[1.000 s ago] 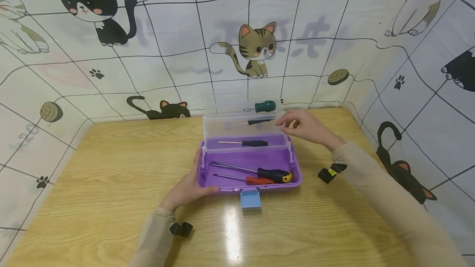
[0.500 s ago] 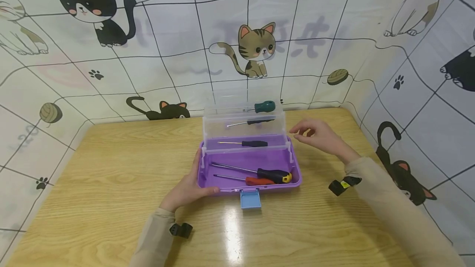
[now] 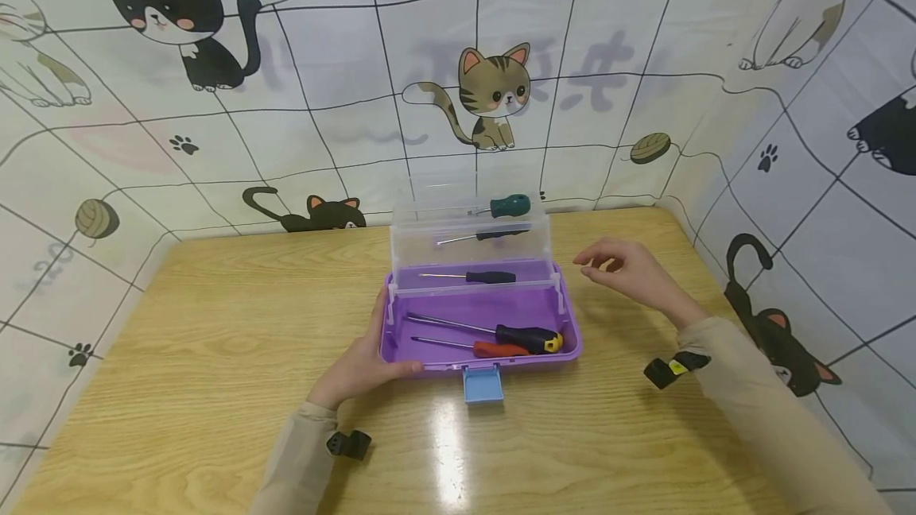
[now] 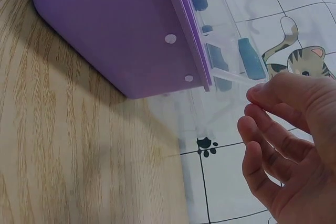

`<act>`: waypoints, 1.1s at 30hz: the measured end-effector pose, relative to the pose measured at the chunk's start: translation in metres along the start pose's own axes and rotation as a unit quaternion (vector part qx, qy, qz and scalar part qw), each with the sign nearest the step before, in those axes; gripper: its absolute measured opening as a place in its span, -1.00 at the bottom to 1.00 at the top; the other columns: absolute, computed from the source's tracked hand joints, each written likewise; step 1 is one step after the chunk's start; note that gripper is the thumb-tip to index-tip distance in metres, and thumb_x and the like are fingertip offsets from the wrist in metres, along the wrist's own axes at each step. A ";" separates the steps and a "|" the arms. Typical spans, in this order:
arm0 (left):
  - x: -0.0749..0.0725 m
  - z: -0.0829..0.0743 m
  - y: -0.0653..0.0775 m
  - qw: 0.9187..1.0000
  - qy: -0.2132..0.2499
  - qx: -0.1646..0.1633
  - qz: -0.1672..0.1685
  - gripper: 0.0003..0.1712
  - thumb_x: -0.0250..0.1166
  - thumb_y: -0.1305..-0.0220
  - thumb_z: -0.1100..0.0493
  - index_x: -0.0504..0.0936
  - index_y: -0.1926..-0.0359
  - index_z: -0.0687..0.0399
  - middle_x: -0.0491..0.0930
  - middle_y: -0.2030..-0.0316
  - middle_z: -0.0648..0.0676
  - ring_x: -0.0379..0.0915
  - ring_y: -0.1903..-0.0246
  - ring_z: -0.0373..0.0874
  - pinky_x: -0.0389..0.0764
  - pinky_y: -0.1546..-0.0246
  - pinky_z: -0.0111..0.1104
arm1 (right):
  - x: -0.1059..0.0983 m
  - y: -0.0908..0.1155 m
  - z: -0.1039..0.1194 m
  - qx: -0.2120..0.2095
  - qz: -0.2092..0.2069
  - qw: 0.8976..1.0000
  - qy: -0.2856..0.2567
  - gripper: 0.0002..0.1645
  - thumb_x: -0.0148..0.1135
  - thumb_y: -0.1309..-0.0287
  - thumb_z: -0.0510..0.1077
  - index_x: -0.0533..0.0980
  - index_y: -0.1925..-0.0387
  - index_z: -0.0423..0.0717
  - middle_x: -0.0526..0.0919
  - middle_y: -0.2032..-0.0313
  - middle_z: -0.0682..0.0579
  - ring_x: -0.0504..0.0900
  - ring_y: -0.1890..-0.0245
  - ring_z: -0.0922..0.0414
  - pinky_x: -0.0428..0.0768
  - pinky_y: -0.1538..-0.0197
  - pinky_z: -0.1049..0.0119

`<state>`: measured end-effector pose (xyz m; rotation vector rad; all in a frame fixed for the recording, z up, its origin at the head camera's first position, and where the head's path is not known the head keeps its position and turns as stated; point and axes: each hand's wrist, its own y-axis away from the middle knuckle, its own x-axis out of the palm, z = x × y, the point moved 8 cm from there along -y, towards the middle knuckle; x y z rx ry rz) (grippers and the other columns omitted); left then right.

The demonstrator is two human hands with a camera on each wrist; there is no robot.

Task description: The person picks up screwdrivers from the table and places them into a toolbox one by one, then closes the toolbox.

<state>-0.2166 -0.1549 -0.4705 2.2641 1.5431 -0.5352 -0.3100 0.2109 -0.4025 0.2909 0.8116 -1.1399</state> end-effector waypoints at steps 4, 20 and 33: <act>-0.001 -0.006 0.002 1.000 0.002 -0.002 -0.001 0.46 0.54 0.00 0.10 -0.50 -0.50 0.00 -0.14 -0.45 0.38 0.05 -0.33 0.32 0.08 -0.29 0.13 | -0.003 0.003 -0.003 0.003 -0.007 1.000 0.001 -0.82 0.26 -0.23 -0.23 0.66 0.14 -0.17 0.67 0.17 0.00 0.54 0.27 0.17 0.54 0.23 0.36; 0.000 0.001 0.001 1.000 -0.001 -0.010 0.000 0.48 0.55 0.02 0.03 -0.50 -0.51 -0.08 -0.05 -0.43 0.39 0.19 -0.27 0.32 0.17 -0.26 0.12 | -0.017 0.021 -0.017 0.016 -0.033 0.999 0.001 -0.80 0.26 -0.25 -0.23 0.65 0.11 -0.18 0.66 0.17 -0.09 0.52 0.27 0.23 0.53 0.24 0.44; 0.000 -0.003 0.000 1.000 0.008 0.009 -0.001 0.48 0.55 0.01 0.07 -0.51 -0.50 -0.07 -0.14 -0.46 0.34 0.08 -0.32 0.31 0.11 -0.28 0.13 | -0.027 0.034 -0.031 0.021 -0.056 0.998 0.001 -0.80 0.24 -0.26 -0.25 0.64 0.13 -0.25 0.66 0.15 -0.12 0.51 0.26 0.33 0.52 0.27 0.49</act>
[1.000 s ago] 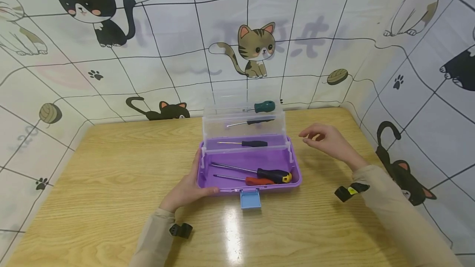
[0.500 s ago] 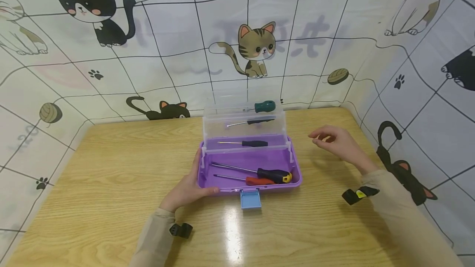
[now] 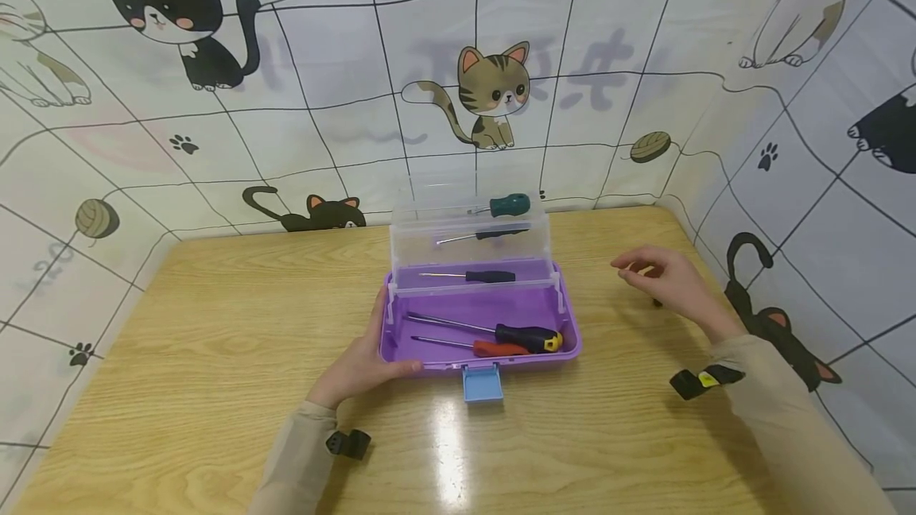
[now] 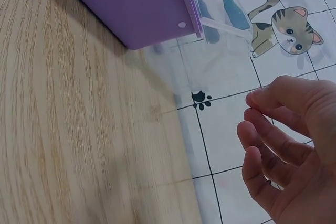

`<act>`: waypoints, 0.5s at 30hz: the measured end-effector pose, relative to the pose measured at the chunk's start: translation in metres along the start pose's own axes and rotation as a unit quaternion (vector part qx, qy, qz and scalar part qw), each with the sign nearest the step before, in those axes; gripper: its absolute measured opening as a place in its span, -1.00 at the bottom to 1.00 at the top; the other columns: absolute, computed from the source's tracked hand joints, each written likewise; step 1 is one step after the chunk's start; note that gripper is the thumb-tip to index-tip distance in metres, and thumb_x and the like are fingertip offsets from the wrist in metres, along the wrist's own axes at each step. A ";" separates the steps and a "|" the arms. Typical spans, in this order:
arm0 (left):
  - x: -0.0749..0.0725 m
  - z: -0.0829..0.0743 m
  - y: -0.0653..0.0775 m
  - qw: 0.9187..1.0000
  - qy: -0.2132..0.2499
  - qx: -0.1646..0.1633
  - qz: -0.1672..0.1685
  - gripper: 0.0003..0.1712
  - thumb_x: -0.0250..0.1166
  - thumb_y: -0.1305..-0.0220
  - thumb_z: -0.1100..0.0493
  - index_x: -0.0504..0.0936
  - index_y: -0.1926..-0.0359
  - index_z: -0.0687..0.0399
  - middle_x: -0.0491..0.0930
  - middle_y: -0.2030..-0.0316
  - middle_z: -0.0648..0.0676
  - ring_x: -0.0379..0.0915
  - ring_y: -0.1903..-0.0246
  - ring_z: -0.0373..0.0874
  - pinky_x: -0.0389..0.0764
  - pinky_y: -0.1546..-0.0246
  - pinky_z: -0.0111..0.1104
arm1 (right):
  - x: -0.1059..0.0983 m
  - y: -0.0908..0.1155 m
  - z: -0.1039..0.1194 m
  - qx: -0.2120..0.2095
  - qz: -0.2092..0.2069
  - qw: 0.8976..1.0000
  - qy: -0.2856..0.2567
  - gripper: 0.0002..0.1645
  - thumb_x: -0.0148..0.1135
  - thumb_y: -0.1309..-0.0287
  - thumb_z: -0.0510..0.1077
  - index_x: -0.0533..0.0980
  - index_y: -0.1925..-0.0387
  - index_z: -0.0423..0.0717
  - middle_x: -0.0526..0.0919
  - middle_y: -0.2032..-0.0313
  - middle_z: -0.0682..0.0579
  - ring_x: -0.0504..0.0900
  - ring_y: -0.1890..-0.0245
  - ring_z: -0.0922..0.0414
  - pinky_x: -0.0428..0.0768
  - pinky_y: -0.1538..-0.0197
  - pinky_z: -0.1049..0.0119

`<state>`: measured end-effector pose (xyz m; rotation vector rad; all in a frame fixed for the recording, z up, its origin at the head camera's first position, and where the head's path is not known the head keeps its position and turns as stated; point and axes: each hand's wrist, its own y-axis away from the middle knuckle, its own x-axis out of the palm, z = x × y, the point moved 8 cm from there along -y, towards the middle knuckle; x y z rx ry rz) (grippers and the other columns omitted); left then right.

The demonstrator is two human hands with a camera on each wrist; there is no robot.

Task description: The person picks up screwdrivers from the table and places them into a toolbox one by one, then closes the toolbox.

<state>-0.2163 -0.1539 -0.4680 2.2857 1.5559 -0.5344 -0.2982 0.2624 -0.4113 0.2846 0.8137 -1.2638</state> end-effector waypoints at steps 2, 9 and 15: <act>0.000 0.000 0.000 1.000 0.001 -0.001 0.001 0.47 0.54 0.01 0.06 -0.50 -0.51 -0.09 -0.13 -0.46 0.33 0.10 -0.31 0.31 0.11 -0.28 0.13 | -0.002 0.002 -0.001 0.001 -0.004 1.000 -0.004 -0.80 0.24 -0.25 -0.25 0.65 0.12 -0.24 0.66 0.14 -0.13 0.51 0.25 0.34 0.52 0.27 0.51; 0.000 0.000 -0.001 1.000 0.006 0.000 0.001 0.47 0.54 0.00 0.06 -0.51 -0.50 -0.09 -0.17 -0.47 0.31 -0.02 -0.36 0.28 0.04 -0.31 0.11 | -0.009 0.008 -0.007 0.009 -0.016 1.000 0.007 -0.80 0.23 -0.26 -0.25 0.65 0.11 -0.21 0.66 0.12 -0.15 0.51 0.24 0.37 0.51 0.25 0.53; 0.000 0.000 -0.001 1.000 0.013 0.004 0.002 0.48 0.54 0.01 0.07 -0.51 -0.50 -0.10 -0.19 -0.48 0.30 -0.01 -0.35 0.30 0.04 -0.31 0.12 | -0.015 0.014 -0.013 0.024 -0.032 0.999 0.031 -0.82 0.23 -0.25 -0.28 0.65 0.14 -0.24 0.66 0.17 -0.18 0.48 0.29 0.37 0.48 0.30 0.56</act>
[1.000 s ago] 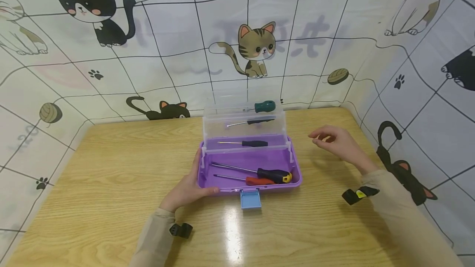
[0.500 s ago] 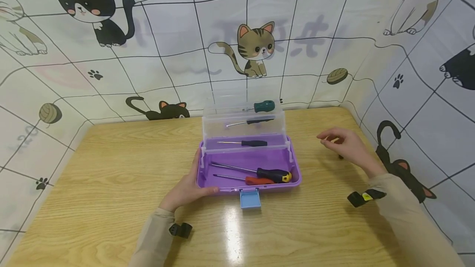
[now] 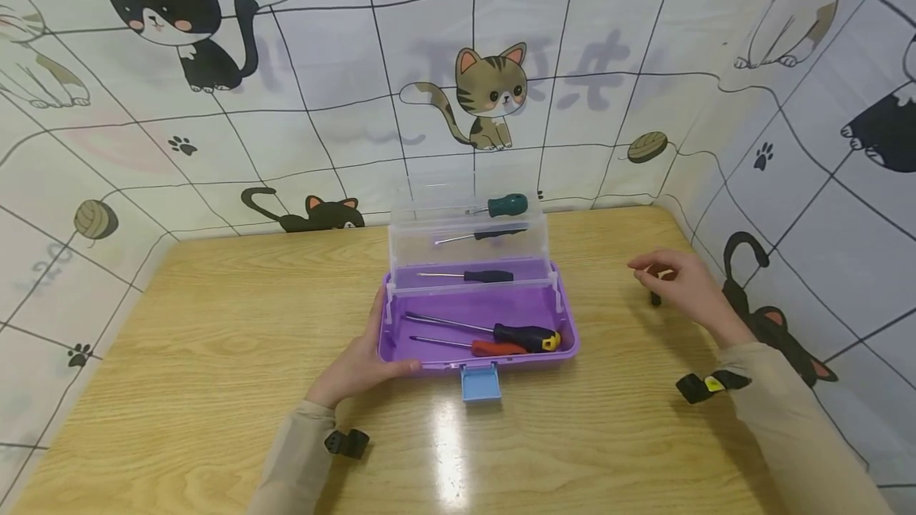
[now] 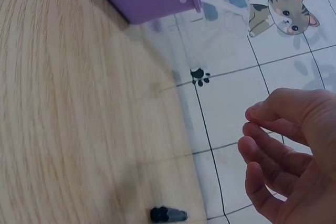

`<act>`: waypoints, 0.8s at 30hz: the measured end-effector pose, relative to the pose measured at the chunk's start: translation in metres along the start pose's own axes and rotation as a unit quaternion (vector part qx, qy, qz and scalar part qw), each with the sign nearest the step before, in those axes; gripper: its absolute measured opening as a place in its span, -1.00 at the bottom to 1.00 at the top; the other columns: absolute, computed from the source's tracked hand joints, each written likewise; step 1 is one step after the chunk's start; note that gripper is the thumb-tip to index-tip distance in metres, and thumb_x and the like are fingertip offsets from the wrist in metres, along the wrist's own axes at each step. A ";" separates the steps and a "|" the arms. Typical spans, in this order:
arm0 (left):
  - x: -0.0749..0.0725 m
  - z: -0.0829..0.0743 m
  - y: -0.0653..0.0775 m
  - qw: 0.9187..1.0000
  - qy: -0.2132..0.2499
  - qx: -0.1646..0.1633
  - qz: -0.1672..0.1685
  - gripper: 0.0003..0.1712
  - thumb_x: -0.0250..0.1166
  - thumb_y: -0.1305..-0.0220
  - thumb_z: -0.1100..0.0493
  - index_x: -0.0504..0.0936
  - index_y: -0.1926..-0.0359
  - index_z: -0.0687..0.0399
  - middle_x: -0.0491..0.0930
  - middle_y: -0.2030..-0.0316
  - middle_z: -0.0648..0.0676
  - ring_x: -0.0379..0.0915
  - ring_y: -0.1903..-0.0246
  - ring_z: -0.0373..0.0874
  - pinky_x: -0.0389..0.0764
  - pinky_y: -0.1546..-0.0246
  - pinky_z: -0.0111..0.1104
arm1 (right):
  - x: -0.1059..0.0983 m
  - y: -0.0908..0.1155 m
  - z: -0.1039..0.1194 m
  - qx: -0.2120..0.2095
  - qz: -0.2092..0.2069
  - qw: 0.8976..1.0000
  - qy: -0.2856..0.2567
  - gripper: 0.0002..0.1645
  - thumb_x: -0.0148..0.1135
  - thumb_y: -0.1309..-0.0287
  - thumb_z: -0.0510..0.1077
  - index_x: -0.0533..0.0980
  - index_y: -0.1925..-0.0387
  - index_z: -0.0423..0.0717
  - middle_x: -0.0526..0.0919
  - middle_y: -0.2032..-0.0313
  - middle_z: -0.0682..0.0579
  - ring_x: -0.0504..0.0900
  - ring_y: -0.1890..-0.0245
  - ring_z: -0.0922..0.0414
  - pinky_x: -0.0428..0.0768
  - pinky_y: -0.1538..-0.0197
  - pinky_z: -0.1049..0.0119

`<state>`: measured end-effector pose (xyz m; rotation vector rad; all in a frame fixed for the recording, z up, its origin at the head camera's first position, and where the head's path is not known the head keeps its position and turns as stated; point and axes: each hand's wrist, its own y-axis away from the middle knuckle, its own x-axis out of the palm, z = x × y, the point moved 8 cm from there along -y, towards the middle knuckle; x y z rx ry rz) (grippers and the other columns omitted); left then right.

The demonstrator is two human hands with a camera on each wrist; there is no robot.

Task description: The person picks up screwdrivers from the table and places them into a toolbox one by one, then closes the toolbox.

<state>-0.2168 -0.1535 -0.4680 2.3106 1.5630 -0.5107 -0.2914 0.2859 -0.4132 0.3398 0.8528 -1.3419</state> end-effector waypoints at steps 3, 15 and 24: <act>0.000 0.000 0.000 1.000 -0.003 0.001 0.000 0.48 0.54 0.01 0.06 -0.51 -0.50 -0.12 -0.17 -0.47 0.32 0.04 -0.33 0.32 0.06 -0.29 0.13 | -0.003 0.002 -0.003 0.006 -0.002 1.000 -0.002 -0.81 0.23 -0.23 -0.30 0.64 0.15 -0.30 0.66 0.20 -0.22 0.48 0.31 0.39 0.48 0.33 0.53; 0.001 0.002 -0.001 1.000 -0.016 -0.005 -0.002 0.49 0.54 0.02 0.00 -0.53 -0.50 -0.12 -0.11 -0.45 0.36 0.13 -0.29 0.34 0.12 -0.28 0.14 | -0.010 0.013 -0.031 0.044 -0.020 0.999 0.019 -0.74 0.24 -0.25 -0.23 0.62 0.08 -0.30 0.66 0.17 -0.23 0.44 0.28 0.43 0.43 0.30 0.59; 0.001 0.002 0.000 1.000 -0.001 -0.002 0.000 0.51 0.56 0.04 0.00 -0.53 -0.50 -0.12 -0.16 -0.47 0.30 0.06 -0.32 0.31 0.09 -0.29 0.11 | -0.011 0.025 -0.055 0.080 -0.051 0.993 0.064 -0.67 0.23 -0.26 -0.20 0.56 0.02 -0.35 0.63 0.17 -0.31 0.59 0.24 -0.20 0.49 0.40 0.42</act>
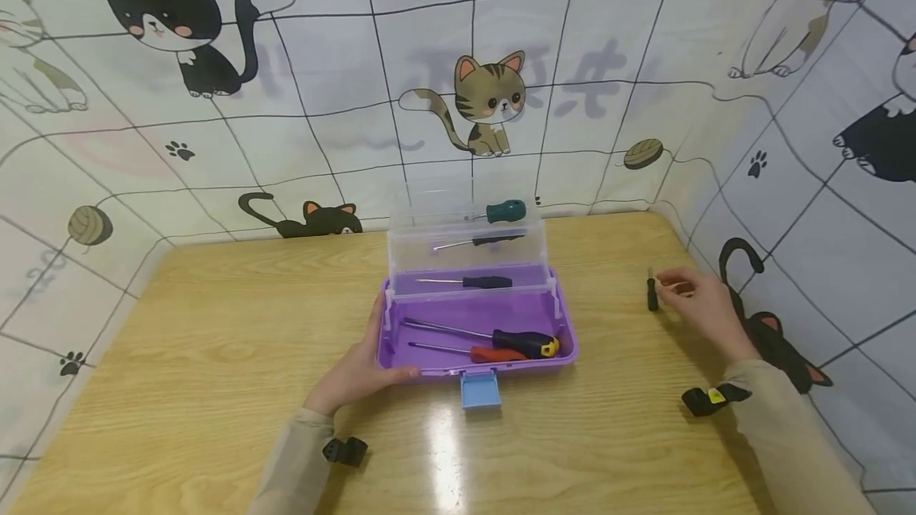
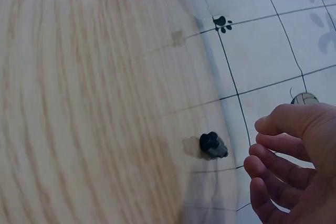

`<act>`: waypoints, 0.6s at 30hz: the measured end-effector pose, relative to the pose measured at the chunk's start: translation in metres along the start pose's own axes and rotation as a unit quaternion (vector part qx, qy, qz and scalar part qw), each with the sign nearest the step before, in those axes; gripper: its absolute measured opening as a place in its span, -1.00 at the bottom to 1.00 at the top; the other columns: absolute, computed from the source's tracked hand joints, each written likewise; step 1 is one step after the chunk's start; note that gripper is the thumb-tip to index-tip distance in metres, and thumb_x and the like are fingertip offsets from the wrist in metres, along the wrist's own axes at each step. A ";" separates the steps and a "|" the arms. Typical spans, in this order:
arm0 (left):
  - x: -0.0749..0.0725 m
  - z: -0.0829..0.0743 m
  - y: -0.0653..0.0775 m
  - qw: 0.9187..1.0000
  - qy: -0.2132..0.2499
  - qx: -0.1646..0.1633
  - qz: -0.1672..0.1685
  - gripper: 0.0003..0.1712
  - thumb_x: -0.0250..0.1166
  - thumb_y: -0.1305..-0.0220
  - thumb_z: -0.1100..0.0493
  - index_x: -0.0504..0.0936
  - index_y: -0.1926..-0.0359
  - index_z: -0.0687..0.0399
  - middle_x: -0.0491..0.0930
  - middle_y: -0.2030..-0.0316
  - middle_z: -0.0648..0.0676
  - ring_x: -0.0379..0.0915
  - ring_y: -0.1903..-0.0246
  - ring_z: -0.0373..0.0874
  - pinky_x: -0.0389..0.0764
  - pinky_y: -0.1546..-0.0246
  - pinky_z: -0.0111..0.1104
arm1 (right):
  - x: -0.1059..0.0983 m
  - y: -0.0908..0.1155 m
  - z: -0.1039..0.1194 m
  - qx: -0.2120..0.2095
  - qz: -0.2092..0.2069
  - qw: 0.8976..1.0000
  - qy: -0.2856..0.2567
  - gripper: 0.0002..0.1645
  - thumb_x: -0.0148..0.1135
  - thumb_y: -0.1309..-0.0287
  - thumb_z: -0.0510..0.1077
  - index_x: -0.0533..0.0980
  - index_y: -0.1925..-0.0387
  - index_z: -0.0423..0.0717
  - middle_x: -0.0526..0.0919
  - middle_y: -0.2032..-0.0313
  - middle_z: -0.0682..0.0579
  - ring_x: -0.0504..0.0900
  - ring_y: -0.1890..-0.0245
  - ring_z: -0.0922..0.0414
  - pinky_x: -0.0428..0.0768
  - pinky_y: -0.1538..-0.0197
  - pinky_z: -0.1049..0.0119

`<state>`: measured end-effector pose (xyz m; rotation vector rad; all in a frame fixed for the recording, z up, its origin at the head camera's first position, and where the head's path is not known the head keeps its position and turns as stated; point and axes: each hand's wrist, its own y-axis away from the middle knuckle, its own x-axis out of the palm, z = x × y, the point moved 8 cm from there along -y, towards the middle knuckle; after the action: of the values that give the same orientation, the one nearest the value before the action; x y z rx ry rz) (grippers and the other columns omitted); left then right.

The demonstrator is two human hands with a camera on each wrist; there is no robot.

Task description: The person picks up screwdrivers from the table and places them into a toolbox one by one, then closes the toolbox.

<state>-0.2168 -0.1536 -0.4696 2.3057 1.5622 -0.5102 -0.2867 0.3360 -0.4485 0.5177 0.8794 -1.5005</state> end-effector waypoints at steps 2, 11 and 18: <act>0.000 0.000 0.000 1.000 0.002 0.003 -0.001 0.52 0.56 0.05 0.01 -0.53 -0.50 -0.11 -0.16 -0.47 0.29 0.08 -0.32 0.31 0.10 -0.29 0.10 | 0.001 0.001 -0.006 0.015 0.003 1.000 0.000 -0.63 0.21 -0.28 -0.16 0.54 -0.01 -0.35 0.62 0.15 -0.33 0.58 0.19 -0.24 0.48 0.40 0.41; -0.001 0.001 0.001 1.000 -0.008 0.003 -0.004 0.51 0.56 0.04 -0.01 -0.52 -0.50 -0.18 -0.16 -0.47 0.29 0.16 -0.28 0.33 0.15 -0.26 0.12 | 0.010 0.003 -0.022 0.049 -0.015 0.999 0.016 -0.61 0.26 -0.24 -0.13 0.54 0.05 -0.39 0.64 0.21 -0.31 0.62 0.21 -0.23 0.42 0.35 0.47; 0.000 0.000 0.001 1.000 -0.002 0.005 -0.003 0.51 0.56 0.05 0.00 -0.52 -0.50 -0.12 -0.23 -0.49 0.27 0.05 -0.34 0.30 0.09 -0.29 0.10 | 0.017 0.001 -0.024 0.074 -0.019 0.997 0.022 -0.52 0.27 -0.23 -0.08 0.53 0.06 -0.47 0.65 0.22 -0.35 0.62 0.23 -0.24 0.48 0.26 0.17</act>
<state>-0.2162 -0.1544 -0.4698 2.3068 1.5700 -0.5258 -0.2926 0.3439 -0.4757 0.6488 0.8202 -1.6031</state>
